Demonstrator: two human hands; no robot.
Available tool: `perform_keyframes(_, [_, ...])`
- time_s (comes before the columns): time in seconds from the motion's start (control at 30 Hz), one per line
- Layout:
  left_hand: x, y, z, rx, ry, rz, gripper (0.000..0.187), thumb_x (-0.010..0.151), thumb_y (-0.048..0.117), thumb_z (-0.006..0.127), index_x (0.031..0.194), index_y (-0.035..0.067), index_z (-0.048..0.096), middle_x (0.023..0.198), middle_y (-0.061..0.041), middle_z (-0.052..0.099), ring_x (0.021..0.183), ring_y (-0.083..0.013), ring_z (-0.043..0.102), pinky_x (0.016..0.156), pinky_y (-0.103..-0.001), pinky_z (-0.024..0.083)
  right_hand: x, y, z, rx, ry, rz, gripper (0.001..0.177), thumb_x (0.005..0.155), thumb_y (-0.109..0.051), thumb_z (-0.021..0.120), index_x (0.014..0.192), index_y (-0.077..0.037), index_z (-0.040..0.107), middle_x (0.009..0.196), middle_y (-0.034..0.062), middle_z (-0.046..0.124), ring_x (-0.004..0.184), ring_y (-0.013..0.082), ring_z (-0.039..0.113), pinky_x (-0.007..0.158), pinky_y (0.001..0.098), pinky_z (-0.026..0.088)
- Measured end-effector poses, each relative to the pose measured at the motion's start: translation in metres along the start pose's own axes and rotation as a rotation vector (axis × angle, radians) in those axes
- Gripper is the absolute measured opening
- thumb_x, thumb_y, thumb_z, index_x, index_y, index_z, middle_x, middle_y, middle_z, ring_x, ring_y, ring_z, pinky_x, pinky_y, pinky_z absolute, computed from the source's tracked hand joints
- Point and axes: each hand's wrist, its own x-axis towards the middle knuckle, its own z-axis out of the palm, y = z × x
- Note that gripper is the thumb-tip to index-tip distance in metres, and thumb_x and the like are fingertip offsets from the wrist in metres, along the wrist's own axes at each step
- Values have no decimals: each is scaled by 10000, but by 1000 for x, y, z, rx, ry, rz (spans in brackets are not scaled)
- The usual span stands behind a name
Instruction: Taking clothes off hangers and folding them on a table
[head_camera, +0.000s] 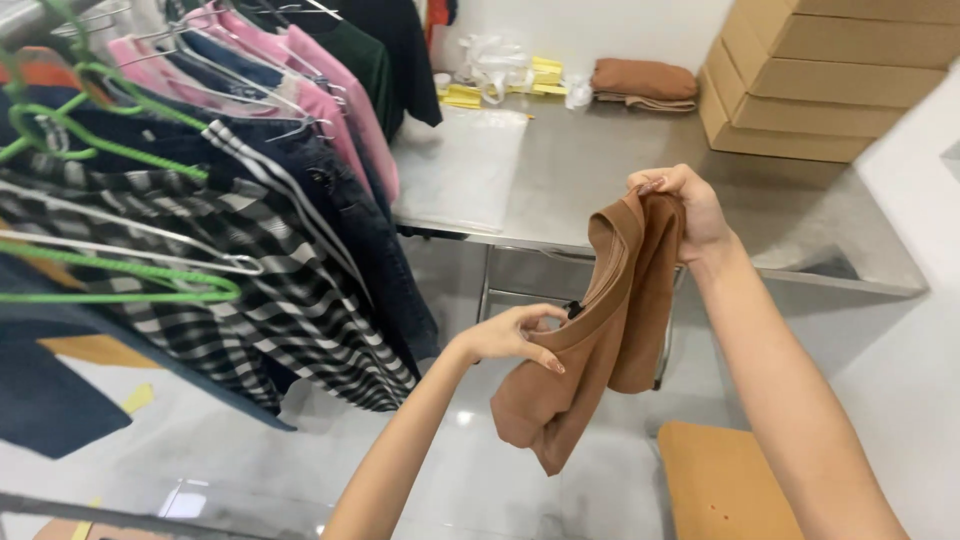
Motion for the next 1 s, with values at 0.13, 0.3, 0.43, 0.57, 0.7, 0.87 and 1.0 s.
perform_keyframes(0.13, [8, 20, 18, 199, -32, 85, 526, 679, 355, 1008, 1156, 225, 827, 742, 54, 543, 777, -121, 547, 702, -294, 474, -21, -30, -35, -22, 57, -46, 224, 922, -257, 495, 785, -80, 493, 668, 139, 551, 585, 224, 578, 583, 294, 495])
perform_keyframes(0.3, [-1, 52, 25, 99, -153, -72, 530, 795, 365, 971, 1249, 164, 788, 1128, -59, 741, 1096, -184, 662, 1026, -403, 532, -54, -61, -86, -189, 161, -92, 227, 950, -281, 481, 791, -119, 488, 661, 125, 580, 582, 195, 589, 555, 271, 477])
perform_keyframes(0.43, [22, 7, 1, -42, -89, 16, 358, 825, 161, 954, 1098, 71, 740, 880, 35, 550, 874, -118, 569, 765, -262, 499, -81, -81, -142, -178, 295, -128, 194, 951, -252, 522, 813, -120, 486, 705, 143, 584, 643, 255, 655, 621, 305, 536])
perform_keyframes(0.57, [34, 24, -25, -252, -12, -141, 376, 901, 120, 872, 1258, 50, 778, 990, -113, 839, 869, -184, 804, 755, -334, 670, -111, -82, -168, -272, 492, -1, 126, 980, -275, 550, 949, -162, 597, 835, 27, 658, 759, 173, 710, 717, 277, 575])
perform_keyframes(0.7, [65, 40, -36, -340, 377, -234, 341, 886, 235, 889, 1138, 15, 823, 920, -169, 828, 789, -248, 819, 627, -369, 671, -139, -43, -170, -156, 668, 165, 181, 976, -305, 602, 1032, -156, 688, 980, 23, 732, 833, 182, 756, 758, 342, 632])
perform_keyframes(0.87, [154, 30, 5, 207, 584, -67, 230, 890, 465, 838, 967, 255, 891, 682, 19, 781, 736, -165, 790, 625, -317, 607, -132, 76, -147, -289, 1001, -225, 111, 972, -163, 644, 870, -129, 616, 871, 37, 611, 817, 174, 629, 750, 363, 516])
perform_keyframes(1.0, [151, 92, 72, 398, 602, -40, 265, 945, 564, 715, 867, 349, 849, 558, 105, 654, 698, -216, 756, 630, -359, 573, -104, 114, 14, -617, 958, -480, 243, 1023, -120, 576, 810, -207, 495, 790, -87, 464, 820, 61, 457, 758, 227, 360])
